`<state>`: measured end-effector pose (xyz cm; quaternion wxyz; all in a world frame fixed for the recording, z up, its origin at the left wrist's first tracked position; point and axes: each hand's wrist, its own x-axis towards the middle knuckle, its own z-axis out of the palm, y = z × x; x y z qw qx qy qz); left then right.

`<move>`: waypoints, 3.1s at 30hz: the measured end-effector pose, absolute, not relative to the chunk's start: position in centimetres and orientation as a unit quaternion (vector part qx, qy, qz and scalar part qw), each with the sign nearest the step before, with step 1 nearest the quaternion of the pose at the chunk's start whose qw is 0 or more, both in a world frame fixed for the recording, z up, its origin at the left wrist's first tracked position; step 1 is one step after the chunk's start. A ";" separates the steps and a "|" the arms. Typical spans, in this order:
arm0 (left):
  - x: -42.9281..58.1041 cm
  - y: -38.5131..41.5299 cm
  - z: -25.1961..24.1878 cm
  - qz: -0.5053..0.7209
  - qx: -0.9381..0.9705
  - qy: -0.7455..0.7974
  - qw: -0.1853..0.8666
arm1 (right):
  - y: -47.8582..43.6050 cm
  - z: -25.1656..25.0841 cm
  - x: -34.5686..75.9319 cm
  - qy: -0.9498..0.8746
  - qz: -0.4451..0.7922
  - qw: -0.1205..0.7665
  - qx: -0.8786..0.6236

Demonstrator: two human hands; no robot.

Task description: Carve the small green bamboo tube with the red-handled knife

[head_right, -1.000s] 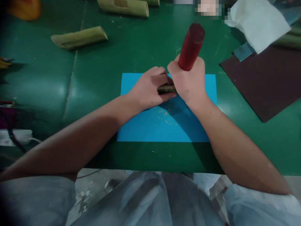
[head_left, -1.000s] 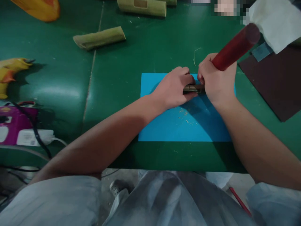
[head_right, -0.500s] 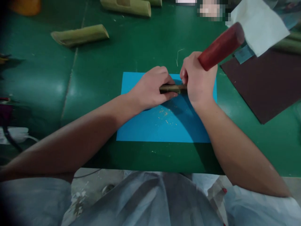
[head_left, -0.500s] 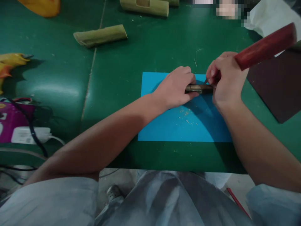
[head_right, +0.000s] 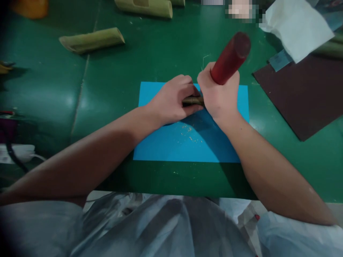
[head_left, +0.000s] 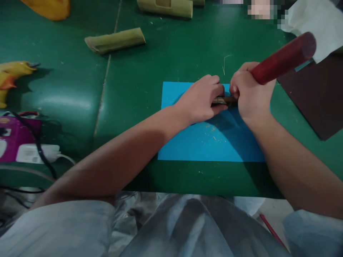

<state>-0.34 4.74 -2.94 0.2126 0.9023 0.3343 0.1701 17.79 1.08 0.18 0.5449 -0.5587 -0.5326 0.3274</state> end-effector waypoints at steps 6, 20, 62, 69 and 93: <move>-0.2 5.2 -2.6 0.148 0.910 0.334 0.194 | 1.4 0.2 17.6 -0.501 0.376 0.557 -0.545; -0.5 5.1 -3.1 0.172 0.912 0.327 0.179 | 1.5 -0.6 17.7 -0.516 0.330 0.604 -0.510; 0.0 4.7 -2.1 0.128 0.928 0.315 0.152 | 1.5 -1.2 18.7 -0.575 0.368 0.552 -0.480; 0.0 4.2 -1.5 0.145 0.907 0.345 0.194 | 1.0 -1.2 18.6 -0.536 0.403 0.581 -0.461; -0.7 5.0 -2.8 0.172 0.913 0.326 0.174 | 1.0 -0.3 18.2 -0.544 0.354 0.568 -0.506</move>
